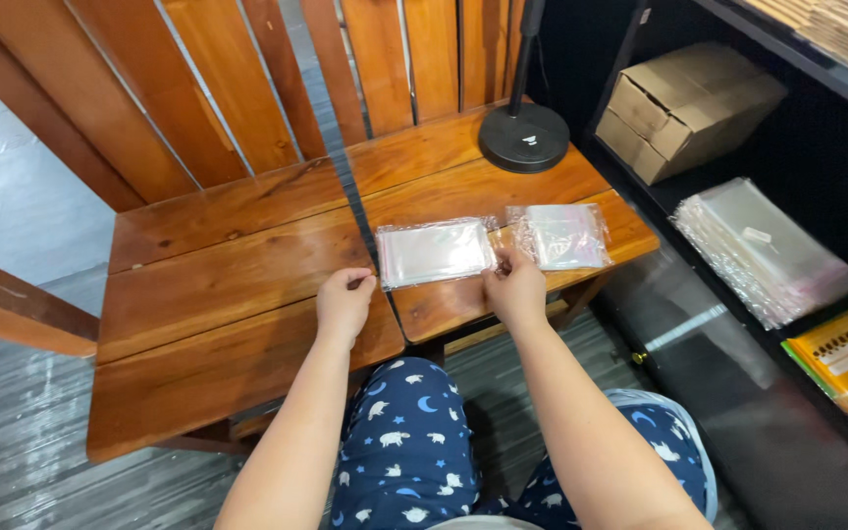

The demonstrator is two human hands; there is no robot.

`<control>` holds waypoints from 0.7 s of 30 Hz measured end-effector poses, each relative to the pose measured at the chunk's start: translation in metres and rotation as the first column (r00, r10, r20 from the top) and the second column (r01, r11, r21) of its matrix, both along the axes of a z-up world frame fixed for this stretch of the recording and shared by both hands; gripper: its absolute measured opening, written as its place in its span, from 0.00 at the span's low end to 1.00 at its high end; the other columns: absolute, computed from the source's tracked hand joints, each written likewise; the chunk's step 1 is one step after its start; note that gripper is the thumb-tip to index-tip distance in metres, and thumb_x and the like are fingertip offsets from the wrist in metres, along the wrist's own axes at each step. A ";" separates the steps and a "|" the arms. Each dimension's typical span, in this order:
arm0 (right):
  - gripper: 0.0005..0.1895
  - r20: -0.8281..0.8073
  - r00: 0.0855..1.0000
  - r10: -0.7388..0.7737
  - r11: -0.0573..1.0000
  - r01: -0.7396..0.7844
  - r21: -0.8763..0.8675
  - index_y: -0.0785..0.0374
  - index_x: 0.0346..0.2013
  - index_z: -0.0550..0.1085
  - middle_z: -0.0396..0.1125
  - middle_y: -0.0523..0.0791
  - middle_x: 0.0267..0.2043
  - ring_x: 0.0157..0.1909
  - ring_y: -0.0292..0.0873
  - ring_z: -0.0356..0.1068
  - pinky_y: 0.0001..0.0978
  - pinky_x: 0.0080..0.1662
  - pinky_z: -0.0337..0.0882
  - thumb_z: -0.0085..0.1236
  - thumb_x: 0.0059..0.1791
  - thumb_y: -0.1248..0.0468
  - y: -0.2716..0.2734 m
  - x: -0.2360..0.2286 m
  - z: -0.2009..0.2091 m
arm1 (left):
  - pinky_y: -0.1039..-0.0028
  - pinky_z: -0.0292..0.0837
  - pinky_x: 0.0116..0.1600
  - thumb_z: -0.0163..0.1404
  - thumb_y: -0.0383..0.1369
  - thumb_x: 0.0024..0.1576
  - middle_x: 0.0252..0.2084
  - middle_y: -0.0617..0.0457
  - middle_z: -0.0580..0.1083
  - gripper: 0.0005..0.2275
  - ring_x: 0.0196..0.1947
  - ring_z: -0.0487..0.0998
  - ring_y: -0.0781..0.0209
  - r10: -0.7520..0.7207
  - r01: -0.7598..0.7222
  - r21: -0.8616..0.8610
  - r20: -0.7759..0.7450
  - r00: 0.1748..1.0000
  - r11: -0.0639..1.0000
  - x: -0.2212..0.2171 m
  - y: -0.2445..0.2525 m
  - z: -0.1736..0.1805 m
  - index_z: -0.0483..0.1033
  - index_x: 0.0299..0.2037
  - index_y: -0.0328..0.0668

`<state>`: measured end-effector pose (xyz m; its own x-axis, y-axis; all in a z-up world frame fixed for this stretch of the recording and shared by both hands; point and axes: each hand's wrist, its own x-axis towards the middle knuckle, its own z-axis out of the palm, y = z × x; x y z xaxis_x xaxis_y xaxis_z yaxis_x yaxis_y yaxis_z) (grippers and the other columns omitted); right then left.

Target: The person repeatedly picks up stacks of plastic bags from a wooden bench and places them onto a nearby shelf. The task involves moving the bags one at a time from the bench to the shelf.

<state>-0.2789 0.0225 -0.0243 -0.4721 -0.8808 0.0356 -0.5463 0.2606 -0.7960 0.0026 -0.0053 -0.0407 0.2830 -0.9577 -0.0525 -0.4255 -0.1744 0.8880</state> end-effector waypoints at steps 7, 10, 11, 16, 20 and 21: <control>0.33 -0.023 1.000 0.016 1.000 -0.016 -0.010 0.62 0.62 0.74 0.72 0.54 0.56 0.52 0.51 0.77 0.43 0.56 0.75 0.70 0.42 0.61 0.008 0.019 0.019 | 0.68 0.77 0.53 0.61 0.38 0.53 0.43 0.57 0.82 0.12 0.49 0.82 0.58 -0.013 0.013 0.013 -0.012 1.000 1.000 -0.010 0.003 0.011 0.85 0.47 0.55; 0.37 0.022 1.000 -0.008 1.000 0.008 0.006 0.59 0.63 0.74 0.75 0.49 0.53 0.51 0.43 0.77 0.34 0.54 0.77 0.73 0.39 0.61 -0.001 0.014 0.006 | 0.68 0.76 0.57 0.59 0.38 0.53 0.45 0.58 0.82 0.15 0.52 0.81 0.59 -0.029 0.030 0.042 -0.016 0.999 0.999 -0.014 -0.002 0.012 0.83 0.51 0.54; 0.34 0.048 0.999 -0.002 1.000 0.001 0.013 0.56 0.60 0.76 0.76 0.47 0.51 0.49 0.40 0.78 0.31 0.53 0.77 0.73 0.39 0.60 -0.003 0.012 0.002 | 0.69 0.77 0.55 0.59 0.38 0.53 0.46 0.58 0.83 0.16 0.50 0.82 0.60 -0.045 0.046 0.049 -0.017 0.999 0.998 -0.014 -0.005 0.010 0.83 0.52 0.53; 0.33 0.216 0.975 0.042 0.997 -0.028 -0.068 0.66 0.60 0.75 0.75 0.54 0.53 0.53 0.45 0.77 0.33 0.55 0.76 0.73 0.39 0.66 -0.014 -0.004 -0.019 | 0.76 0.83 0.36 0.58 0.31 0.56 0.43 0.45 0.81 0.19 0.33 0.83 0.62 -0.013 0.044 0.111 -0.269 0.963 0.993 -0.017 0.000 0.039 0.77 0.58 0.35; 0.35 0.341 0.930 0.138 0.984 -0.089 -0.155 0.71 0.61 0.73 0.74 0.53 0.52 0.50 0.41 0.75 0.31 0.56 0.75 0.75 0.40 0.68 -0.017 -0.009 -0.031 | 0.82 0.81 0.30 0.58 0.32 0.56 0.41 0.45 0.81 0.21 0.27 0.82 0.66 -0.038 0.088 0.161 -0.290 0.956 0.983 -0.011 -0.015 0.027 0.76 0.59 0.32; 0.35 0.354 0.921 0.166 0.979 -0.109 -0.174 0.70 0.60 0.74 0.75 0.51 0.50 0.48 0.38 0.75 0.29 0.55 0.75 0.76 0.40 0.69 -0.020 -0.009 -0.035 | 0.84 0.79 0.29 0.59 0.33 0.55 0.40 0.46 0.82 0.20 0.27 0.81 0.68 -0.059 0.110 0.170 -0.279 0.958 0.979 -0.009 -0.018 0.025 0.77 0.58 0.33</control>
